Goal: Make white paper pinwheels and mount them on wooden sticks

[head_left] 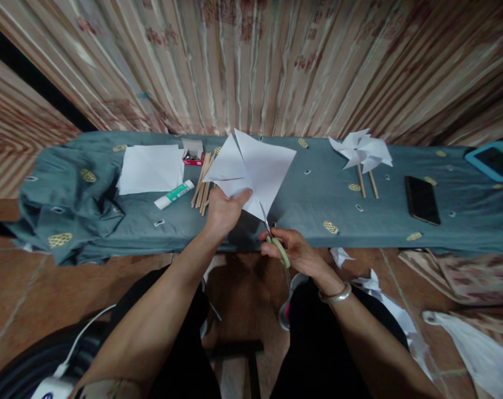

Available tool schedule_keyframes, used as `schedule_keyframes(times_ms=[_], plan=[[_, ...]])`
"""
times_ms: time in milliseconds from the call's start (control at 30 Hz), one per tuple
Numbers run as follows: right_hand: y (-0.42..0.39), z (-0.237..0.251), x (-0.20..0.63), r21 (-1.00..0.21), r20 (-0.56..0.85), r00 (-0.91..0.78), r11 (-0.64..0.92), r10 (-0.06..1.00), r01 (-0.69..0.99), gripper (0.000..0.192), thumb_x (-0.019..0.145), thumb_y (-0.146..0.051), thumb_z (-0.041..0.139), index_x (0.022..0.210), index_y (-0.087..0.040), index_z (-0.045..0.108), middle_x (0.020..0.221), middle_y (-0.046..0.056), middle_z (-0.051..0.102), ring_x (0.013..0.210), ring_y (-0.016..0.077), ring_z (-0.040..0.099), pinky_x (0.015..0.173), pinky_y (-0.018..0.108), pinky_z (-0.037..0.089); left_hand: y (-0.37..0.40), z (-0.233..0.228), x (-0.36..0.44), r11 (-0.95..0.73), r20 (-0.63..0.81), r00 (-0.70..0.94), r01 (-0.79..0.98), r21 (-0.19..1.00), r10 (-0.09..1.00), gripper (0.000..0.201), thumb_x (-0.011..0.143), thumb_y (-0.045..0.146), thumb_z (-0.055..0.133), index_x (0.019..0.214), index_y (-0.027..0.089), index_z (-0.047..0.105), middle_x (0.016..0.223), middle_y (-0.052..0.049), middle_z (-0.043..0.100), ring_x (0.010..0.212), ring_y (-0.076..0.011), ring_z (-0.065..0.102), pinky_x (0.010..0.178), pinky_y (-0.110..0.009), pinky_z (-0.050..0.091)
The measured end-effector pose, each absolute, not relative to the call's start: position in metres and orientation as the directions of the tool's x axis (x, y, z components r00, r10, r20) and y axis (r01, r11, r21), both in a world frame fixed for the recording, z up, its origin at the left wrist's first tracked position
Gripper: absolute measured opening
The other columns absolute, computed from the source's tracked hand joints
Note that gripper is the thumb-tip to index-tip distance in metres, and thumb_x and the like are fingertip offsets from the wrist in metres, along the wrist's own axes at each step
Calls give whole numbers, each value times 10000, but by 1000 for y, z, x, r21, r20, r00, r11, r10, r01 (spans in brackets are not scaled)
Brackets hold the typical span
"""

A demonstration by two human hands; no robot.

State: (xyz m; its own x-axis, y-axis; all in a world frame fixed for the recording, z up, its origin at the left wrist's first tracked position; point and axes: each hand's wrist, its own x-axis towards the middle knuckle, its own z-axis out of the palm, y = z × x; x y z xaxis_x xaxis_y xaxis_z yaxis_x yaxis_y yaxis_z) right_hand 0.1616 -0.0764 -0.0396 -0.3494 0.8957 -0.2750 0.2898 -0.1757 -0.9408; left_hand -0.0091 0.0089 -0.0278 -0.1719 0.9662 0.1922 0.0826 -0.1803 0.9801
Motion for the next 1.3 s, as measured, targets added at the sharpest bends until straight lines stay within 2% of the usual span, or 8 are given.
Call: schedule_keyframes(times_ms=[433, 800, 1067, 1300], plan=[[-76, -38, 162, -933, -286, -339, -181, 896, 310, 422, 761, -576, 672, 905, -180, 653, 700, -13, 609, 609, 104, 485, 563, 250, 361, 7, -24, -8, -164, 172, -184, 56, 985, 968, 265, 597, 158, 749, 841, 147, 647, 858, -76, 737, 855, -244, 689, 830, -357, 568], [-76, -40, 161, -939, -283, -334, -188, 899, 288, 417, 746, -563, 690, 887, -172, 662, 690, -12, 606, 594, 95, 480, 536, 236, 347, 9, -28, -9, -193, 204, -177, 76, 978, 963, 305, 610, 164, 738, 902, 140, 653, 844, -66, 742, 899, -240, 691, 874, -356, 555], [-76, -42, 160, -936, -313, -310, -236, 898, 260, 412, 698, -536, 743, 871, -169, 671, 667, -14, 601, 583, 93, 482, 527, 227, 349, 11, -34, -14, -192, 204, -183, 83, 978, 962, 225, 619, 217, 740, 821, 133, 688, 854, -66, 748, 821, -218, 690, 834, -339, 556], [-75, -48, 162, -939, -288, -295, -209, 911, 272, 401, 704, -535, 745, 873, -176, 684, 653, -15, 610, 585, 103, 526, 535, 225, 385, 11, -34, -14, -157, 167, -184, 68, 985, 969, 204, 622, 234, 740, 796, 131, 709, 849, -65, 748, 778, -204, 683, 774, -318, 565]])
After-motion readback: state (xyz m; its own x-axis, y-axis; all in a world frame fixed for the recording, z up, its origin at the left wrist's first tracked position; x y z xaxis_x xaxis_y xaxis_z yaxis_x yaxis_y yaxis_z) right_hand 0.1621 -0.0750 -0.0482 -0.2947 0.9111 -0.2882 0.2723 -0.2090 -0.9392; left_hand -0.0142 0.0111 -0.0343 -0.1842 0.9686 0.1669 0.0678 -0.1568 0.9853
